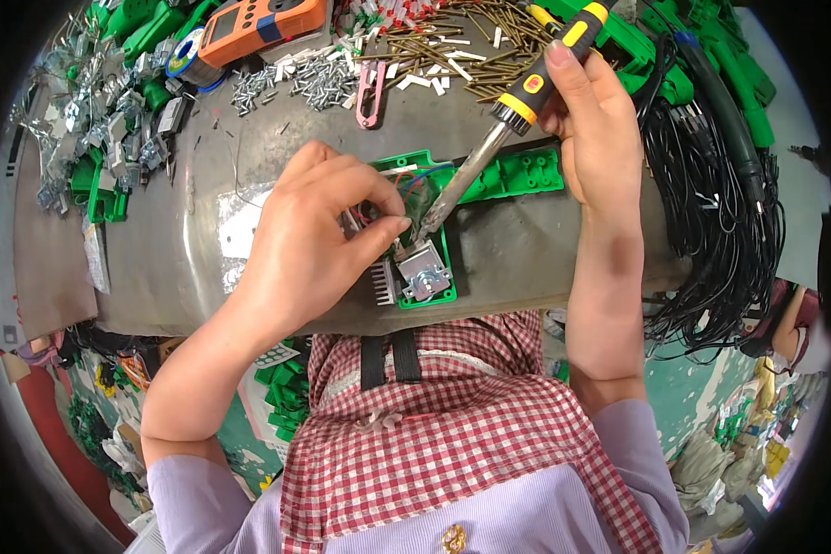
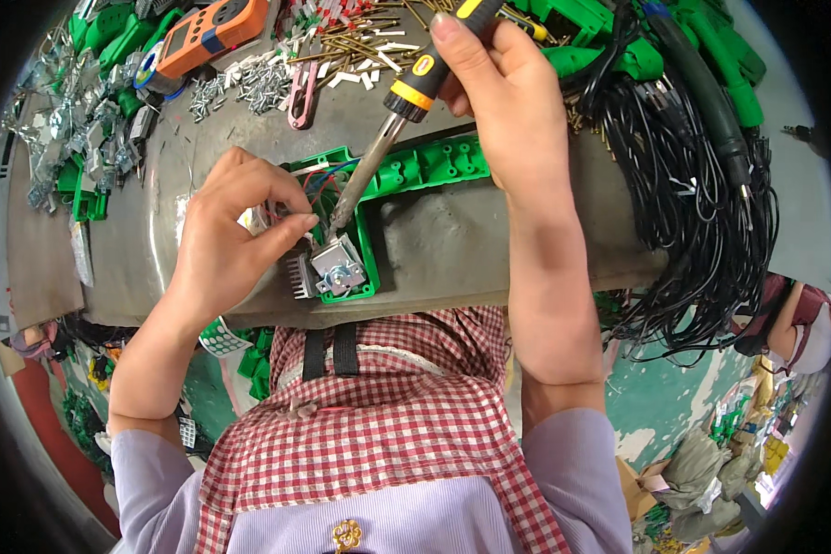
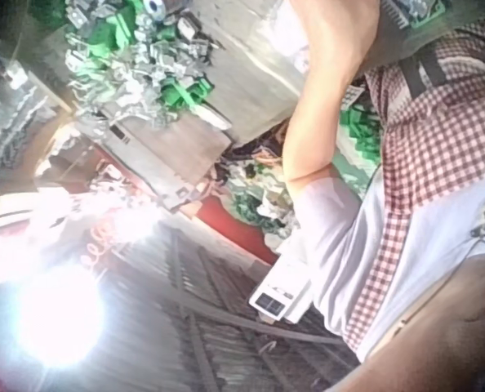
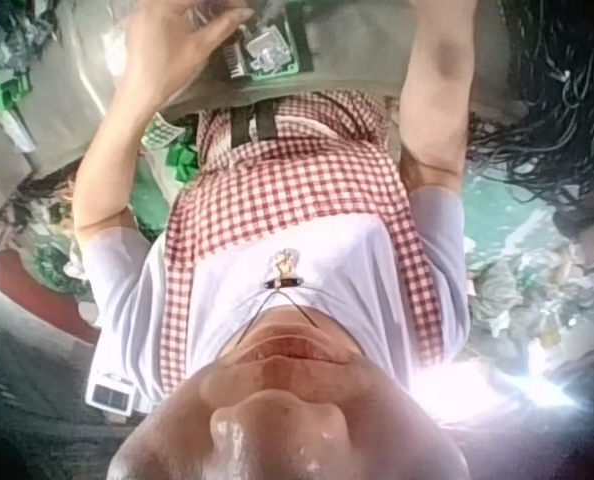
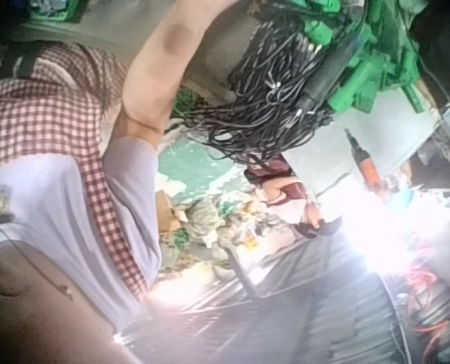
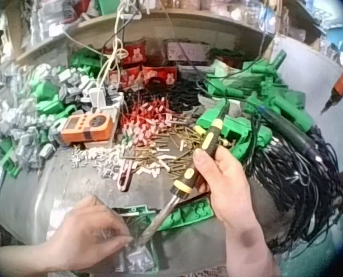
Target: Assembling the internal components, wiring, and housing of a handheld green plastic device, including soldering wires to a circuit board.
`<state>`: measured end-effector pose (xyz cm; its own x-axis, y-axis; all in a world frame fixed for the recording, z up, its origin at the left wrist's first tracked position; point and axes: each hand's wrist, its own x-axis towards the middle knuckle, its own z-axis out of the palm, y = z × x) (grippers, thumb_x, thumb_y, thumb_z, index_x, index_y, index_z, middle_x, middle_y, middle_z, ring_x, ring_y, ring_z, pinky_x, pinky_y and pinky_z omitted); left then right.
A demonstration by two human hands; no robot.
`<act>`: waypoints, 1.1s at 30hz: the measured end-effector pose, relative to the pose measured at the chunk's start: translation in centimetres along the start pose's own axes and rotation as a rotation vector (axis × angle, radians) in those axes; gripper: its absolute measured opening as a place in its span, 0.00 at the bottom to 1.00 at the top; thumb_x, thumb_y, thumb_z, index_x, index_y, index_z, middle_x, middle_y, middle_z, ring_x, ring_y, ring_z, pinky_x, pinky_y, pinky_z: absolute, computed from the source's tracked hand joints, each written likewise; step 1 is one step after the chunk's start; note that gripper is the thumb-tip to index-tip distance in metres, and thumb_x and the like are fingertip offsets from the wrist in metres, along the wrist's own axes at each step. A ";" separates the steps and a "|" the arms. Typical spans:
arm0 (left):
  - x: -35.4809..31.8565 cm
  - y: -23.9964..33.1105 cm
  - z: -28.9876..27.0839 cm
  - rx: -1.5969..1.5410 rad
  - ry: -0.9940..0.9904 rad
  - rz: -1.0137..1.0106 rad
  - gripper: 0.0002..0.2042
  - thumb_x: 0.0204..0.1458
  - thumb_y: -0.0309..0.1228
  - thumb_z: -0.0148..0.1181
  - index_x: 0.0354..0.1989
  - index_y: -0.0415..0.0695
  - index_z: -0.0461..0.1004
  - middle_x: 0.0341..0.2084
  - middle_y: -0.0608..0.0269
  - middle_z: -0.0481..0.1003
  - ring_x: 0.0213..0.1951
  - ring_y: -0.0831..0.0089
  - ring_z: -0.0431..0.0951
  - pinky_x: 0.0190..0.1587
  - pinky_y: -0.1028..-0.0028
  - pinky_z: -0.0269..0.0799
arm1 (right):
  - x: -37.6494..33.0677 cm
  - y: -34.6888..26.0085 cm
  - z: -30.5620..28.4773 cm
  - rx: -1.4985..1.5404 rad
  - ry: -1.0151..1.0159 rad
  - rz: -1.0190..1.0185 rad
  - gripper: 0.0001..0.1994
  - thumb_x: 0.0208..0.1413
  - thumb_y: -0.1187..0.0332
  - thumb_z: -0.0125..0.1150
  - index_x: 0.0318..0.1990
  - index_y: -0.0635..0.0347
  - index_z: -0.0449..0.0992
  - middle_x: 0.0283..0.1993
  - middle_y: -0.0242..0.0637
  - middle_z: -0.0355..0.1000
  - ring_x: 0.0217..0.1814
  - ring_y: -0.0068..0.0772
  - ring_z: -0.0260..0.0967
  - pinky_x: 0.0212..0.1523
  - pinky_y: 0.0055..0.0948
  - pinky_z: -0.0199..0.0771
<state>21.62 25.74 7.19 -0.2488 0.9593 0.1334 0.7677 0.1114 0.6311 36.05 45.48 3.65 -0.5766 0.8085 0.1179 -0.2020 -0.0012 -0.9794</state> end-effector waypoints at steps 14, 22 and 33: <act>0.7 -0.2 0.2 0.138 -0.032 0.094 0.06 0.34 0.24 0.67 0.23 0.43 0.76 0.24 0.65 0.74 0.32 0.64 0.68 0.38 0.67 0.65 | -0.6 -0.8 0.5 -0.015 0.002 -0.028 0.12 0.60 0.60 0.58 0.37 0.61 0.71 0.27 0.27 0.70 0.24 0.11 0.58 0.25 0.13 0.56; 0.6 -0.1 0.0 0.164 -0.053 0.101 0.05 0.35 0.26 0.67 0.23 0.45 0.77 0.24 0.66 0.74 0.33 0.65 0.68 0.41 0.66 0.64 | -0.9 -1.1 0.4 -0.046 0.002 -0.018 0.12 0.61 0.60 0.56 0.36 0.62 0.71 0.26 0.27 0.69 0.24 0.12 0.57 0.25 0.14 0.57; 1.2 -0.2 -0.2 0.151 -0.089 0.090 0.05 0.36 0.28 0.67 0.24 0.46 0.79 0.25 0.68 0.75 0.35 0.66 0.68 0.43 0.67 0.61 | 0.5 -3.0 -1.5 0.088 0.123 -0.115 0.09 0.63 0.63 0.53 0.38 0.59 0.70 0.30 0.28 0.72 0.27 0.14 0.62 0.28 0.16 0.59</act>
<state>21.02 26.75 7.39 -0.1275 0.9855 0.1119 0.8658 0.0556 0.4973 37.59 46.76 6.36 -0.4459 0.8719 0.2024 -0.3330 0.0484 -0.9417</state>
